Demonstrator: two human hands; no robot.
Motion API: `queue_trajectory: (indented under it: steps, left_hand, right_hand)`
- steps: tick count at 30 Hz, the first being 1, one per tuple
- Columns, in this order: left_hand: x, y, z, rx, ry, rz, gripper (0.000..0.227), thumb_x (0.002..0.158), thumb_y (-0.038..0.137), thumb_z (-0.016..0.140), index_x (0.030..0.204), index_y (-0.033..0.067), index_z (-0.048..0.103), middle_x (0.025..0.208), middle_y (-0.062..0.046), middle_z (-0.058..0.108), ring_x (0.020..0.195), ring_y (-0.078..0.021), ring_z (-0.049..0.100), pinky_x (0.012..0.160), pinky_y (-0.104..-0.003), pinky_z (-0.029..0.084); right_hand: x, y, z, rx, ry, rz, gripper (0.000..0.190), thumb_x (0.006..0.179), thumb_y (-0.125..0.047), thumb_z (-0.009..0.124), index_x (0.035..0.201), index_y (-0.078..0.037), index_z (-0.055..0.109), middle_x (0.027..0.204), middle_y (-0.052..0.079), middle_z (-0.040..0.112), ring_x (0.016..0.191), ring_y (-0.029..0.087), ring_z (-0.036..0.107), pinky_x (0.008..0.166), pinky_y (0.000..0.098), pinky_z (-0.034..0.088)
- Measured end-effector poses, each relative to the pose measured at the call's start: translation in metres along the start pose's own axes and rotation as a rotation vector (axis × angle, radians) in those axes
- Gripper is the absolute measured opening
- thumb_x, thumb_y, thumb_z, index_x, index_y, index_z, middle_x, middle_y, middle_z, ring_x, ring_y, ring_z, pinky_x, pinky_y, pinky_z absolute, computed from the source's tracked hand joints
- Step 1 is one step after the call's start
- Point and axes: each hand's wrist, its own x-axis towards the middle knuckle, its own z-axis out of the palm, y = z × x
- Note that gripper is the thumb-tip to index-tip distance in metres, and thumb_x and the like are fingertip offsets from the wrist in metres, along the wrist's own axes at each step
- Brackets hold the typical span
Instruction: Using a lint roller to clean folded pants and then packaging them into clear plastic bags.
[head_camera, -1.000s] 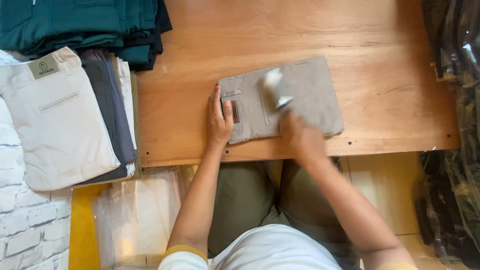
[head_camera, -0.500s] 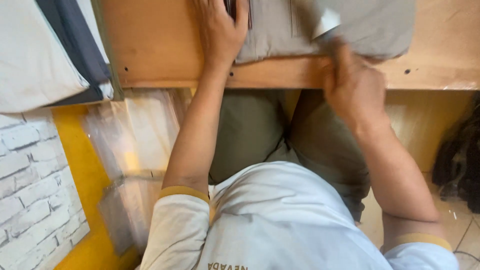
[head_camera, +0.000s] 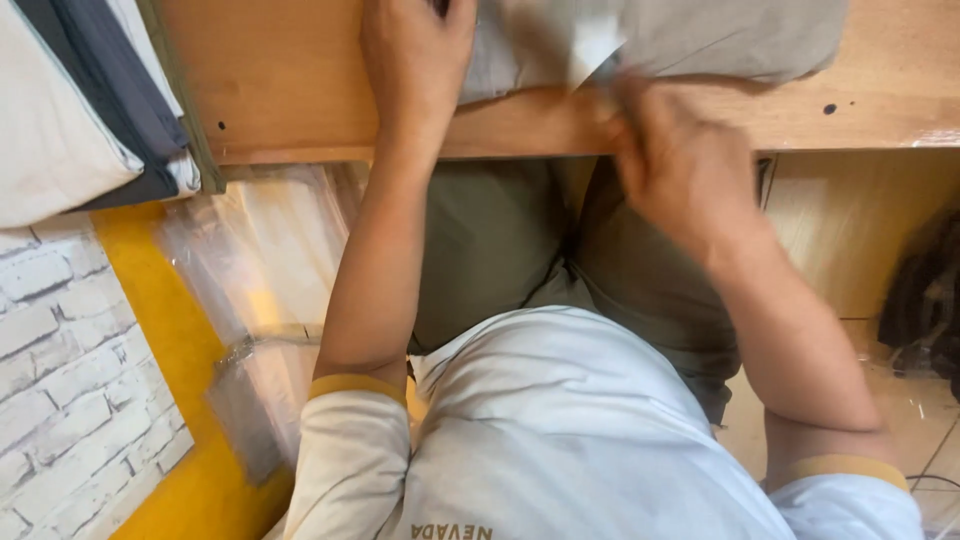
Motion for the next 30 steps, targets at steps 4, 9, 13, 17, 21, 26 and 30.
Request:
queue_trajectory:
  steps: [4, 9, 13, 17, 21, 26, 30]
  left_hand:
    - [0.000, 0.015, -0.031, 0.009, -0.239, -0.140, 0.030, 0.093, 0.038, 0.066, 0.082, 0.0112, 0.058, 0.068, -0.004, 0.064, 0.064, -0.0283, 0.063, 0.058, -0.044, 0.046]
    - [0.004, 0.038, -0.041, -0.492, -0.239, -0.219, 0.016, 0.098, 0.021, 0.065, 0.091, 0.0150, 0.052, 0.074, 0.005, 0.055, 0.065, -0.0052, 0.049, 0.059, -0.026, 0.042]
    - [0.011, 0.073, -0.045, -1.007, -0.243, -0.267, 0.005, 0.102, 0.014, 0.061, 0.105, 0.0126, 0.058, 0.093, -0.001, 0.063, 0.087, -0.0096, 0.060, 0.082, -0.028, 0.055]
    - [0.007, 0.065, -0.049, -0.592, -0.192, -0.280, 0.037, 0.095, 0.017, 0.066, 0.079, 0.0156, 0.034, 0.071, 0.005, 0.032, 0.067, -0.0090, 0.032, 0.064, -0.031, 0.034]
    - [0.014, 0.079, -0.068, -0.757, -0.243, -0.118, 0.011, 0.101, 0.009, 0.047, 0.092, 0.0136, 0.044, 0.086, 0.003, 0.038, 0.084, -0.0099, 0.038, 0.079, -0.028, 0.038]
    - [0.003, 0.019, -0.050, -0.582, -0.054, -0.308, 0.031, 0.106, 0.029, 0.053, 0.126, 0.0069, 0.062, 0.124, -0.007, 0.068, 0.120, -0.0166, 0.061, 0.107, -0.029, 0.047]
    - [-0.001, -0.010, -0.031, -0.465, -0.220, -0.472, 0.032, 0.099, 0.032, 0.063, 0.122, 0.0099, 0.058, 0.113, -0.005, 0.068, 0.106, -0.0137, 0.067, 0.093, -0.026, 0.052]
  right_hand:
    - [0.005, 0.022, 0.000, 0.087, 0.043, 0.090, 0.029, 0.118, -0.028, 0.049, 0.138, -0.008, 0.056, 0.096, 0.019, 0.070, 0.069, 0.049, 0.065, 0.050, 0.0601, 0.045]
    - [0.014, 0.017, -0.018, 0.275, 0.372, 0.133, 0.025, 0.126, -0.018, 0.054, 0.119, 0.005, 0.049, 0.094, 0.028, 0.065, 0.079, 0.056, 0.062, 0.066, 0.0598, 0.040]
    - [0.016, -0.033, -0.003, 0.591, 0.256, 0.193, 0.057, 0.099, -0.038, 0.092, 0.105, -0.005, 0.045, 0.080, 0.005, 0.049, 0.067, 0.022, 0.045, 0.061, 0.0397, 0.039]
    - [0.040, -0.066, 0.005, 0.412, 0.269, 0.175, 0.090, 0.075, -0.059, 0.102, 0.122, -0.006, 0.046, 0.104, 0.009, 0.066, 0.085, 0.039, 0.069, 0.062, 0.0537, 0.048]
    - [0.066, -0.068, 0.000, 0.419, 0.506, 0.008, 0.053, 0.091, -0.031, 0.093, 0.124, -0.008, 0.059, 0.109, 0.007, 0.077, 0.092, 0.028, 0.074, 0.067, 0.0407, 0.054]
    - [0.072, -0.069, 0.003, 0.642, 0.586, -0.027, 0.016, 0.093, -0.005, 0.071, 0.109, -0.003, 0.069, 0.091, 0.008, 0.074, 0.074, 0.026, 0.069, 0.059, 0.0365, 0.048]
    - [0.068, -0.066, -0.003, 0.709, 0.603, -0.013, 0.017, 0.089, 0.000, 0.070, 0.105, -0.001, 0.065, 0.078, 0.007, 0.062, 0.064, 0.024, 0.058, 0.056, 0.0380, 0.041]
